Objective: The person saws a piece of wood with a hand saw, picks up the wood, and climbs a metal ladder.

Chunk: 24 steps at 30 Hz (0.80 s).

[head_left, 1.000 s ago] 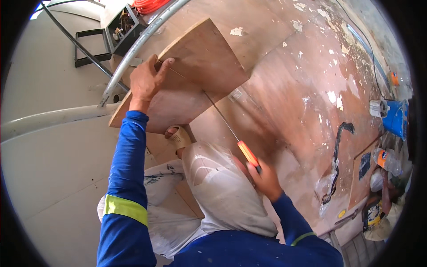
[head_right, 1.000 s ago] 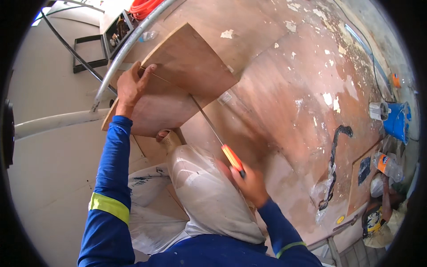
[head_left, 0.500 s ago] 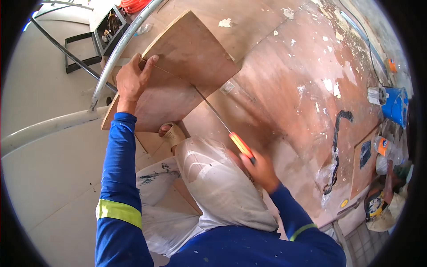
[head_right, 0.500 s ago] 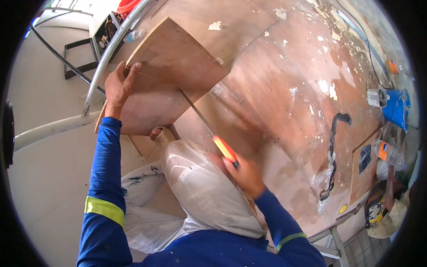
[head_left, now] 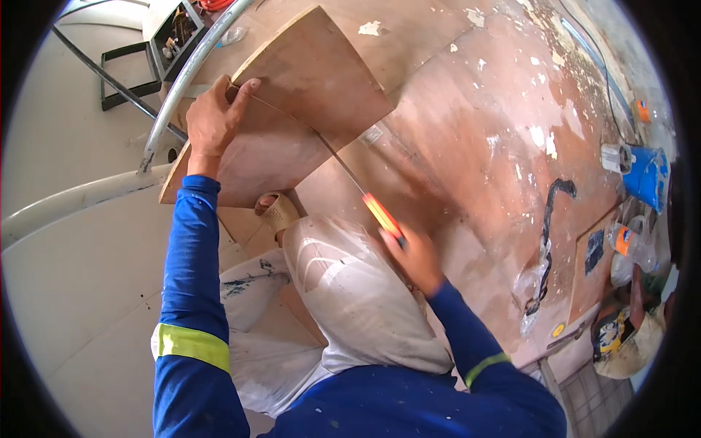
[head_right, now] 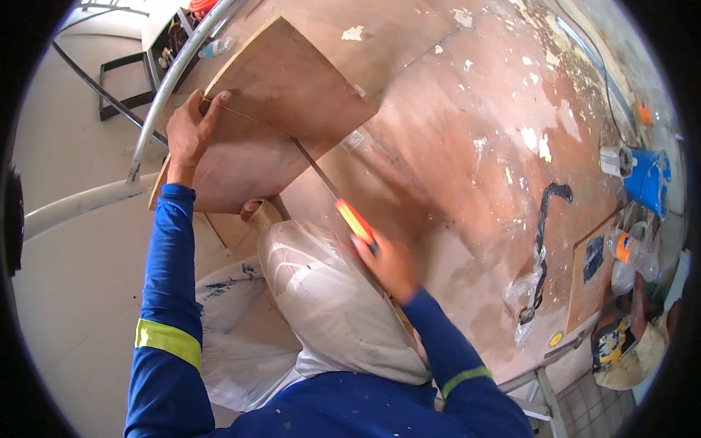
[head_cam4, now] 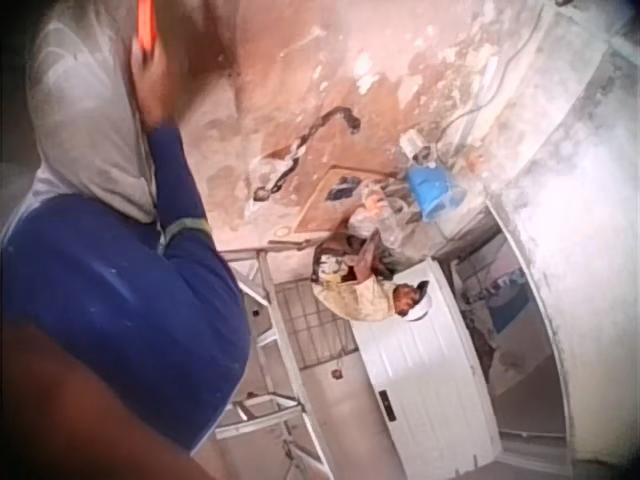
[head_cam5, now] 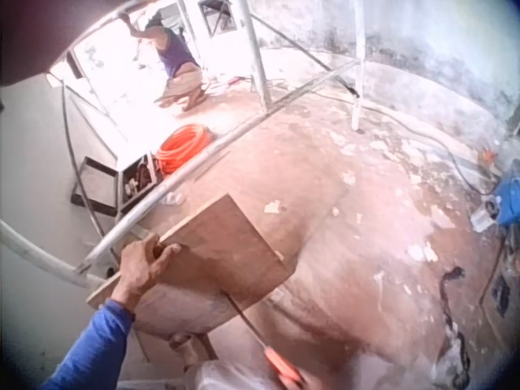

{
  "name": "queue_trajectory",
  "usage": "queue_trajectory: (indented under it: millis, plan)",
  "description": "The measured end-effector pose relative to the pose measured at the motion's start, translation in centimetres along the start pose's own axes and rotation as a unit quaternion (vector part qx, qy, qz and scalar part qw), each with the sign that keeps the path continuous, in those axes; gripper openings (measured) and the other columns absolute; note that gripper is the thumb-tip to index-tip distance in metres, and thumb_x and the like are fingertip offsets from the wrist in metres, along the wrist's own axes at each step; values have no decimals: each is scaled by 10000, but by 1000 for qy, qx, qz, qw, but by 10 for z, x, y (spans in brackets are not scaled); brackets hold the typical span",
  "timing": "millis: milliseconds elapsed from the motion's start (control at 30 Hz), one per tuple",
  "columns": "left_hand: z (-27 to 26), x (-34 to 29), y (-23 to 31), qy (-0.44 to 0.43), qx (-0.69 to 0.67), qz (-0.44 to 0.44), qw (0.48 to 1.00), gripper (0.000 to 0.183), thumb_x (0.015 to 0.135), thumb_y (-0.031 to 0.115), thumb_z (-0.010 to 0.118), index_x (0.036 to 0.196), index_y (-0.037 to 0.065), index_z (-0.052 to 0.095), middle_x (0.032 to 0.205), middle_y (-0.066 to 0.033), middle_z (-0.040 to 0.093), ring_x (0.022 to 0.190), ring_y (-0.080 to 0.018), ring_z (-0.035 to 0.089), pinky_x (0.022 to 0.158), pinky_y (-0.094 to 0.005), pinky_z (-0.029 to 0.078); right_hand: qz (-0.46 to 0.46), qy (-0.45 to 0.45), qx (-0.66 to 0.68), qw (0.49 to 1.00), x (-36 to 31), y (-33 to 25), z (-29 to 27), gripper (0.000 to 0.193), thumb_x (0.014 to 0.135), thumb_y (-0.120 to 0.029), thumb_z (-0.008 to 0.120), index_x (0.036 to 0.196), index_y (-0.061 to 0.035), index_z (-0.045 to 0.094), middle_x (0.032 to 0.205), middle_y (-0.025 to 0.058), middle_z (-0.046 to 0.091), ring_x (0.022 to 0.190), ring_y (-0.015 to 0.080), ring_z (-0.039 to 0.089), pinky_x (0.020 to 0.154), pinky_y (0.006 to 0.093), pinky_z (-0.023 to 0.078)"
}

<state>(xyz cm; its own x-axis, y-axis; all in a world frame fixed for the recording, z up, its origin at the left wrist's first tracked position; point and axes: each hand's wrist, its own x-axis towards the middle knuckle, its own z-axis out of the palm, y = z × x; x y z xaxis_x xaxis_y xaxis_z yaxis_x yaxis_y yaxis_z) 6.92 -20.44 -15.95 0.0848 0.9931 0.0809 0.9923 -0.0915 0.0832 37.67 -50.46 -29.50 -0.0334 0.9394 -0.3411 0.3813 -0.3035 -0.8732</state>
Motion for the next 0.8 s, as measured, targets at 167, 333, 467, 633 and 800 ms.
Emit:
queue_trajectory:
  millis: [167,333,467,633,800]
  plan:
    - [1,-2,15,11,-8,11,1000,720,985,744,613,893,34,682,815,-218,742,848,-473,722,754,-552,537,65,-14,11,998,-58,-20,-41,347,1037,-356,729,1198,-50,761,906,227,745,808,401,747,716,453,566]
    - [17,7,17,-4,-11,9,1000,729,981,756,606,896,36,684,826,-220,748,854,-470,728,758,-543,547,-7,24,-54,998,132,-19,54,462,1050,-523,656,1057,-69,742,869,254,720,798,484,697,675,535,532]
    - [11,5,4,6,-16,1,1000,727,983,756,606,901,38,684,839,-208,760,863,-463,735,766,-539,554,-53,48,1,997,55,4,37,405,1038,-469,688,1123,-79,759,864,240,726,783,458,706,669,515,533]
    - [-1,3,12,6,1,-3,1000,717,989,750,604,904,42,688,851,-184,775,870,-450,745,772,-534,562,67,-16,5,998,-65,-15,-62,370,1043,-422,704,1214,-100,767,865,230,732,781,418,727,672,505,535]
    - [15,8,15,6,-14,5,1000,720,986,751,606,908,40,687,847,-197,768,873,-462,739,776,-537,560,6,12,-57,998,88,-12,27,478,1067,-534,612,1102,-79,755,876,235,731,813,441,714,692,528,535]
